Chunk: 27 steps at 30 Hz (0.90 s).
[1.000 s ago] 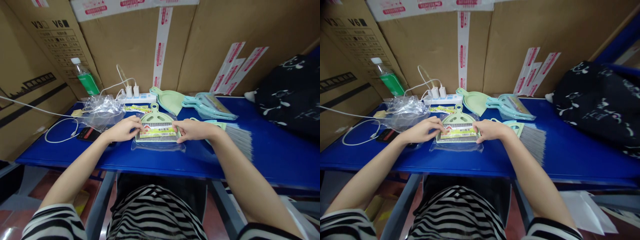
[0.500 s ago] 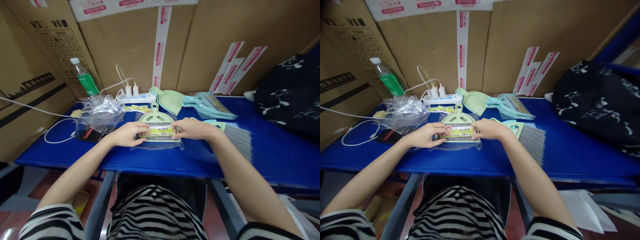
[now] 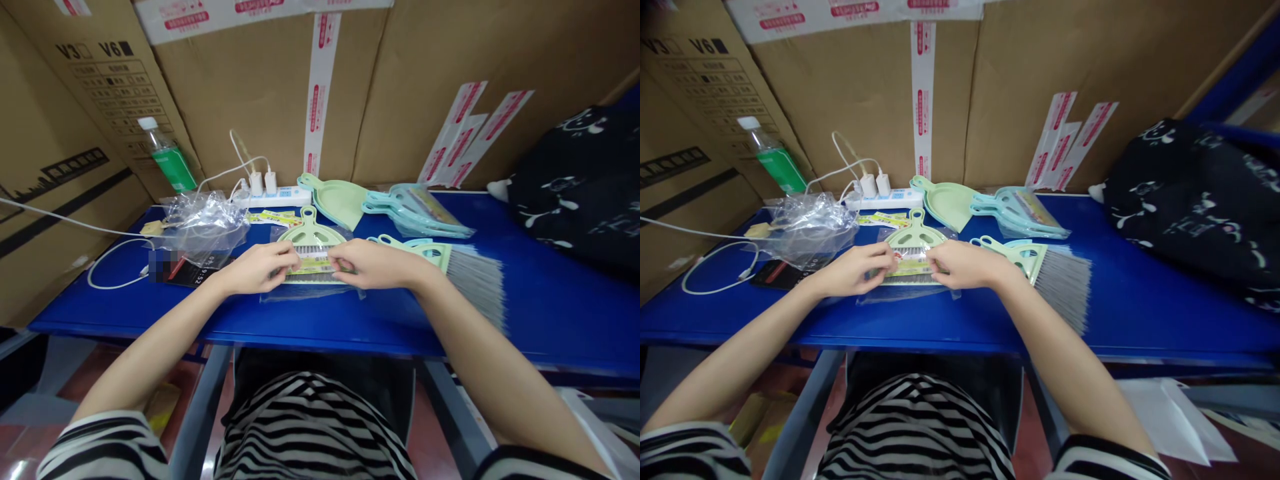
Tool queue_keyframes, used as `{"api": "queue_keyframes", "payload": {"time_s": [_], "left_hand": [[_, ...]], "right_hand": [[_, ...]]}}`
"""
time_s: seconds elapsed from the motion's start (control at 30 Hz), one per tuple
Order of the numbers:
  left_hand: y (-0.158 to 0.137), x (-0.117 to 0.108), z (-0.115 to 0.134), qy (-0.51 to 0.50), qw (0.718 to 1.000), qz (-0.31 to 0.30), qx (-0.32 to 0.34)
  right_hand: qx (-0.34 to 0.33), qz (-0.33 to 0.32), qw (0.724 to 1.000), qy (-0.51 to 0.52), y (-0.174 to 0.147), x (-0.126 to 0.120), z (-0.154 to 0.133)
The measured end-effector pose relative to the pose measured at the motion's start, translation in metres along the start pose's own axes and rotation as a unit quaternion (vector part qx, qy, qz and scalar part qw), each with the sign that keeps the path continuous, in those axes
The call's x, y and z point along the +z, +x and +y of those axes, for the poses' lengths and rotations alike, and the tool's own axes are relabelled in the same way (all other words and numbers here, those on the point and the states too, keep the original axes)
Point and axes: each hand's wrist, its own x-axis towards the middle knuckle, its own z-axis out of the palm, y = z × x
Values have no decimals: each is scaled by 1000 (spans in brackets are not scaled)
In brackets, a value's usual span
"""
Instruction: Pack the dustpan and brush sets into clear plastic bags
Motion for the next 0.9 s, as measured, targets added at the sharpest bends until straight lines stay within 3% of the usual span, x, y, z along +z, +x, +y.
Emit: {"api": "queue_keyframes", "payload": {"time_s": [0.2,0.3,0.67,0.9], "left_hand": [[2,1,5,167,985,-35,35],[4,2,7,205,977,-45,47],[4,7,3,206,976,-8,67],[0,2,4,144,988,-37,28]], "right_hand": [[-21,14,1000,16,0,1,-3],[-18,12,1000,19,1,1,-3],[-25,-6,999,27,2,4,0],[-4,-21,999,27,0,2,0]]}}
